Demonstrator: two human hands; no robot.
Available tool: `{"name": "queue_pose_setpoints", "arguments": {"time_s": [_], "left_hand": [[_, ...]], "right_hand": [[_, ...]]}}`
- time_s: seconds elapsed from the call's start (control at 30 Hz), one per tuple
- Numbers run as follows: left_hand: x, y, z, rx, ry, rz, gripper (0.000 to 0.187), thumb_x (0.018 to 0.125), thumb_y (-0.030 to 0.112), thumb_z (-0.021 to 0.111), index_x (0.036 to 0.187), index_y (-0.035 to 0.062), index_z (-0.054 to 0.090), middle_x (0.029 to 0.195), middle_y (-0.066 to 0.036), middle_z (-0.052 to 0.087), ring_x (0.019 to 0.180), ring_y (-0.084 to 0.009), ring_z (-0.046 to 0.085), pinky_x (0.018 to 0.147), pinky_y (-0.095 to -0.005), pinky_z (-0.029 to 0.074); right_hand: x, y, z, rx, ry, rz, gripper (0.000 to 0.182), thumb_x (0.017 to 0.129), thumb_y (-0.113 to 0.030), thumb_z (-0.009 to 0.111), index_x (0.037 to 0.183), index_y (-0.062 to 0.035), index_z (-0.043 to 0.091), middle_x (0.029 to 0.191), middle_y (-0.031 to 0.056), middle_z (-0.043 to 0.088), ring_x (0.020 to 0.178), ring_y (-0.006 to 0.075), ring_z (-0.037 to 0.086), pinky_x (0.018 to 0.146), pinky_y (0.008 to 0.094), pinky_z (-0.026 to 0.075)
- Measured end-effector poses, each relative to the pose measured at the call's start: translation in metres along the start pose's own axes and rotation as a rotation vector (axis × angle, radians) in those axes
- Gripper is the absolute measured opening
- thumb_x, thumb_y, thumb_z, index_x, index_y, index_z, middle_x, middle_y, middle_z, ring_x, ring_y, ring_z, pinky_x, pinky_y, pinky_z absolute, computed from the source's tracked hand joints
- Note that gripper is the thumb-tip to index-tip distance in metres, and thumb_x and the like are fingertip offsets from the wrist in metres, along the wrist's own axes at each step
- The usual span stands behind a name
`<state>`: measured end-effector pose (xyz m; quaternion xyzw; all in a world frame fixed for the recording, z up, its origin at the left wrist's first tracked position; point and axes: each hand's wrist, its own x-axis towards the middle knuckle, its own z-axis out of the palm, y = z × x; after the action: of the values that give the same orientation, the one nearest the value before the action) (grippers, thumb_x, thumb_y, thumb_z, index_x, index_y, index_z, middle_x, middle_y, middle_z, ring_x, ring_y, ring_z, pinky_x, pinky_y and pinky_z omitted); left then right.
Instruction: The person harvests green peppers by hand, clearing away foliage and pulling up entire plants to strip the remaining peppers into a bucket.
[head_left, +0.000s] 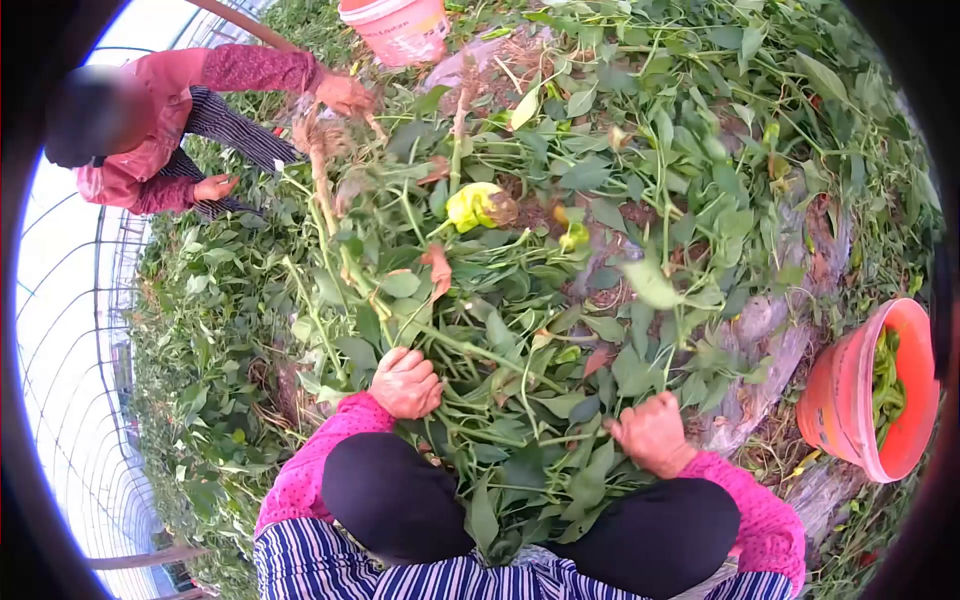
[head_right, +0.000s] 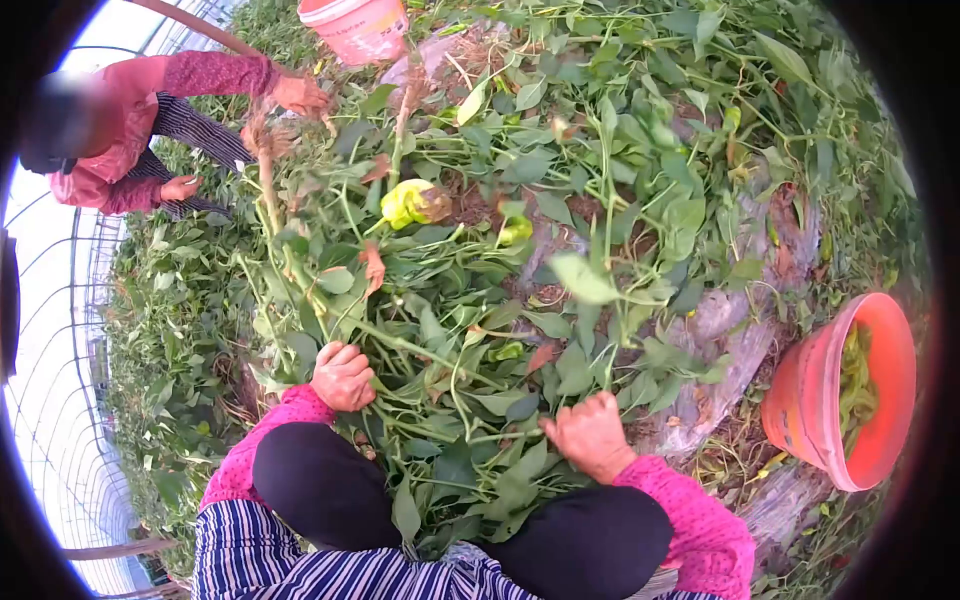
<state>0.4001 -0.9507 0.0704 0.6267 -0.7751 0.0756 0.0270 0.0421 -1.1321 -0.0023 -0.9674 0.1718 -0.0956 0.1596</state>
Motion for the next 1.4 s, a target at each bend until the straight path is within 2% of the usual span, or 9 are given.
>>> {"name": "queue_pose_setpoints", "arguments": {"time_s": [0.33,0.53,0.8,0.9,0.97,1.07,1.13,1.3,1.4], "left_hand": [[-0.053,0.016,-0.003,0.132,-0.158,-0.227,0.012,0.062,0.024,0.06,0.066,0.0158,0.051,0.074,0.002,0.048,0.083,-0.0165,0.051,0.088,-0.0357,0.034],[-0.066,0.027,0.002,0.124,-0.197,-0.362,0.008,0.066,0.026,0.06,0.069,0.0209,0.055,0.076,0.003,0.048,0.086,-0.0158,0.051,0.092,-0.0394,0.031],[-0.085,0.009,-0.017,0.159,-0.295,-0.201,0.01,0.068,0.02,0.059,0.069,0.0195,0.049,0.073,0.003,0.042,0.084,-0.0159,0.048,0.085,-0.0416,0.035],[-0.111,-0.006,-0.014,0.204,-0.358,-0.215,0.005,0.075,0.021,0.058,0.079,0.0186,0.057,0.084,0.003,0.052,0.094,-0.0173,0.051,0.092,-0.0448,0.034],[-0.141,-0.02,-0.002,0.193,-0.441,-0.355,0.005,0.077,0.019,0.056,0.081,0.0159,0.056,0.083,0.001,0.052,0.091,-0.02,0.051,0.091,-0.0415,0.035],[-0.182,-0.015,0.006,0.121,-0.528,-0.581,0.013,0.079,0.019,0.053,0.09,0.0157,0.059,0.088,0.0,0.056,0.093,-0.0249,0.051,0.085,-0.0362,0.038],[-0.177,-0.008,-0.008,0.367,-0.817,-0.306,0.017,0.08,0.025,0.056,0.093,0.0168,0.063,0.086,0.003,0.059,0.107,-0.026,0.047,0.085,-0.046,0.038],[-0.135,0.014,-0.053,0.136,-0.735,-0.472,0.017,0.083,0.024,0.056,0.094,0.0128,0.062,0.091,-0.006,0.059,0.109,-0.0239,0.05,0.078,-0.041,0.044],[-0.067,0.003,-0.113,-0.439,-0.847,-0.684,0.017,0.085,0.018,0.053,0.091,0.0044,0.061,0.079,-0.013,0.059,0.084,-0.0301,0.059,0.072,-0.0404,0.048]], "right_hand": [[0.044,0.001,-0.044,0.121,-0.057,-0.14,0.025,0.082,-0.034,0.061,0.078,-0.0101,0.057,0.075,0.0041,0.055,0.082,0.0218,0.054,0.08,0.0391,0.037],[0.096,0.052,-0.087,0.02,-0.041,-0.195,0.041,0.078,-0.048,0.06,0.084,-0.0077,0.059,0.093,0.0038,0.056,0.11,0.0251,0.049,0.101,0.0567,0.025],[0.005,0.004,-0.041,0.185,-0.442,-0.347,0.053,0.083,-0.06,0.051,0.064,-0.0111,0.061,0.065,0.0031,0.057,0.075,0.0221,0.051,0.084,0.0407,0.037],[-0.007,0.003,-0.014,-0.084,-0.386,-0.533,0.05,0.083,-0.06,0.052,0.075,-0.0107,0.059,0.069,0.0041,0.058,0.074,0.0224,0.052,0.072,0.0395,0.039],[0.01,-0.002,-0.026,0.414,-0.422,-0.38,0.043,0.082,-0.051,0.058,0.094,-0.0091,0.053,0.076,0.0071,0.056,0.079,0.025,0.054,0.069,0.0403,0.043],[0.053,-0.007,-0.045,0.361,-0.235,-0.392,0.038,0.081,-0.041,0.063,0.099,-0.0087,0.053,0.085,0.0078,0.053,0.085,0.0262,0.053,0.073,0.04,0.044],[0.077,-0.004,-0.033,0.405,-0.264,-0.355,0.038,0.082,-0.031,0.063,0.113,-0.0101,0.055,0.1,0.006,0.052,0.093,0.0252,0.052,0.076,0.0402,0.043],[0.105,-0.004,0.015,0.371,-0.336,-0.241,0.017,0.088,-0.025,0.056,0.099,-0.0126,0.055,0.084,0.0084,0.053,0.084,0.0271,0.057,0.07,0.0409,0.041],[0.092,-0.004,0.025,0.402,-0.308,-0.226,0.014,0.088,-0.024,0.055,0.094,-0.012,0.054,0.081,0.0081,0.054,0.079,0.0272,0.058,0.068,0.0409,0.04]]}}
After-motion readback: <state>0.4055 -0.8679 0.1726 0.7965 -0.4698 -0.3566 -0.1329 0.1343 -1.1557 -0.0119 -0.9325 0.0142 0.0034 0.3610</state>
